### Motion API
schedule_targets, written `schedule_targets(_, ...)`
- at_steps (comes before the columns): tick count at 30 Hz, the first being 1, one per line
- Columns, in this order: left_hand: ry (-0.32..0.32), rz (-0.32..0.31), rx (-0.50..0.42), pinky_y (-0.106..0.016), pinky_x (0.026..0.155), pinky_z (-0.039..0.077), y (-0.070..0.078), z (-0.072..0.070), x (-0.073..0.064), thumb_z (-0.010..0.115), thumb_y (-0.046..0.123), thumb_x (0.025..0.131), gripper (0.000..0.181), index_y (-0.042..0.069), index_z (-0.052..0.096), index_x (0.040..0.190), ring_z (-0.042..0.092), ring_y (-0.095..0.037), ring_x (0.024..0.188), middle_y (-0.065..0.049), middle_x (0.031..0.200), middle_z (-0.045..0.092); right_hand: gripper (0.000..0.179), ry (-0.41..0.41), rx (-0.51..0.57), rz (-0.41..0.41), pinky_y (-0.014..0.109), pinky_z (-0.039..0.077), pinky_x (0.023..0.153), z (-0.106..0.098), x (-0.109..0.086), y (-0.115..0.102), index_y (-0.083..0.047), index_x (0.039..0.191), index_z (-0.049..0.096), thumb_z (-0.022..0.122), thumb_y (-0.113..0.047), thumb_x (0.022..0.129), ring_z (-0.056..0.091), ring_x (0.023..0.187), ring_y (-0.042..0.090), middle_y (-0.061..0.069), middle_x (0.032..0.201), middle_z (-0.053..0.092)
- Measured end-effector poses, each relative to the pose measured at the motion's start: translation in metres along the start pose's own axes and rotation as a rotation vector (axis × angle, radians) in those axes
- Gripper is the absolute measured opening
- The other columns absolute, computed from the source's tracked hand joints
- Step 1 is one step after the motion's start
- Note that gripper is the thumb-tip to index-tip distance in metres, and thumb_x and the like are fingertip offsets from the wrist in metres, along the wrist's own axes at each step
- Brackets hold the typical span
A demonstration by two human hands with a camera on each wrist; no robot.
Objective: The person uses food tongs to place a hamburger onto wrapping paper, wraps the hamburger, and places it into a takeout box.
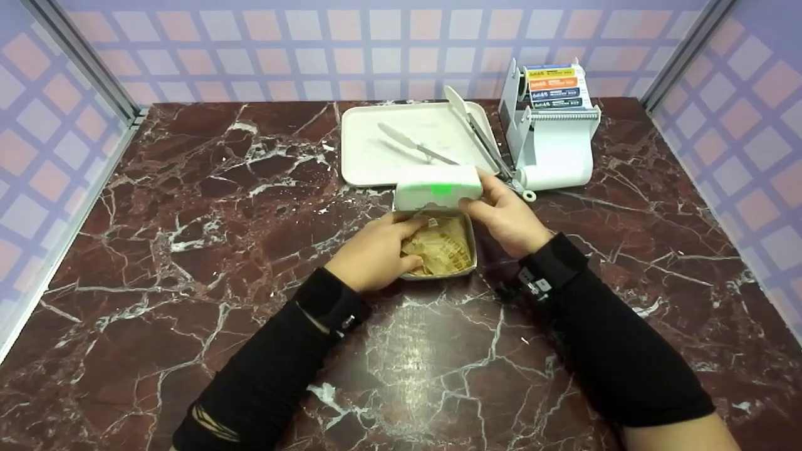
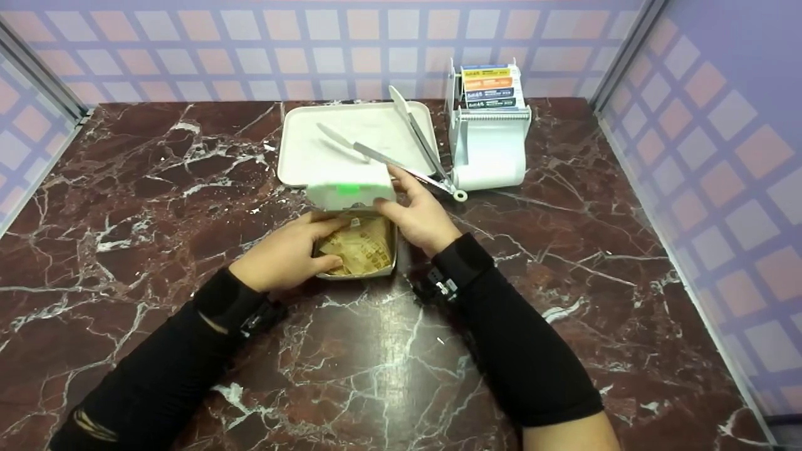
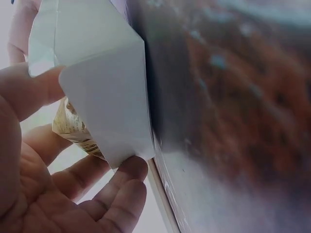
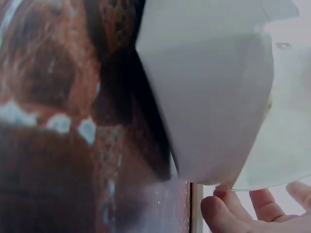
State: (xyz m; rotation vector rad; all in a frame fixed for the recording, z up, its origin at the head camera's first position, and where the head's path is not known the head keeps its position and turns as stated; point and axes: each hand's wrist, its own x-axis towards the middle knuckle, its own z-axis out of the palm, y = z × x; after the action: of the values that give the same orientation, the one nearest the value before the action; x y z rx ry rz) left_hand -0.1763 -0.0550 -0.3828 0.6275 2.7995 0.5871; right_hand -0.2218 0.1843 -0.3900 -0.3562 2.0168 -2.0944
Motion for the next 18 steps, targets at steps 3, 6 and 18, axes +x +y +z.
schedule_targets(3, 0.011, -0.004, 0.021, -0.054, 0.126, 0.037, -0.002, -0.001, 0.000, 0.073, 0.042, 0.097, 0.080, 0.034, 0.032, 0.165, 0.045, -0.039, 0.149, -0.014, 0.168, 0.038, 0.069, -0.025, -0.025, 0.000, 0.041, 0.038, 0.127, 0.002, -0.001, -0.001, -0.001, 0.164, 0.030, 0.058, 0.004, 0.101, 0.047, 0.147, 0.030, 0.023, 0.163, 0.043)
schedule_targets(6, 0.029, -0.013, 0.035, -0.054, 0.124, 0.040, -0.004, -0.002, 0.000, 0.073, 0.042, 0.097, 0.081, 0.035, 0.031, 0.165, 0.049, -0.040, 0.146, -0.016, 0.165, 0.042, 0.067, -0.080, -0.054, -0.001, 0.035, 0.041, 0.124, 0.002, -0.003, -0.001, -0.002, 0.164, 0.031, 0.058, 0.003, 0.102, 0.047, 0.148, 0.029, 0.022, 0.164, 0.043)
schedule_targets(18, 0.097, -0.120, -0.088, -0.048, 0.104, 0.057, -0.014, -0.015, -0.002, 0.078, 0.042, 0.093, 0.045, 0.016, 0.069, 0.129, 0.070, -0.028, 0.112, -0.005, 0.128, 0.072, 0.077, -0.190, -0.207, 0.007, 0.023, 0.050, 0.114, 0.000, -0.006, -0.001, -0.006, 0.167, 0.023, 0.058, 0.005, 0.099, 0.054, 0.140, 0.026, 0.021, 0.159, 0.047)
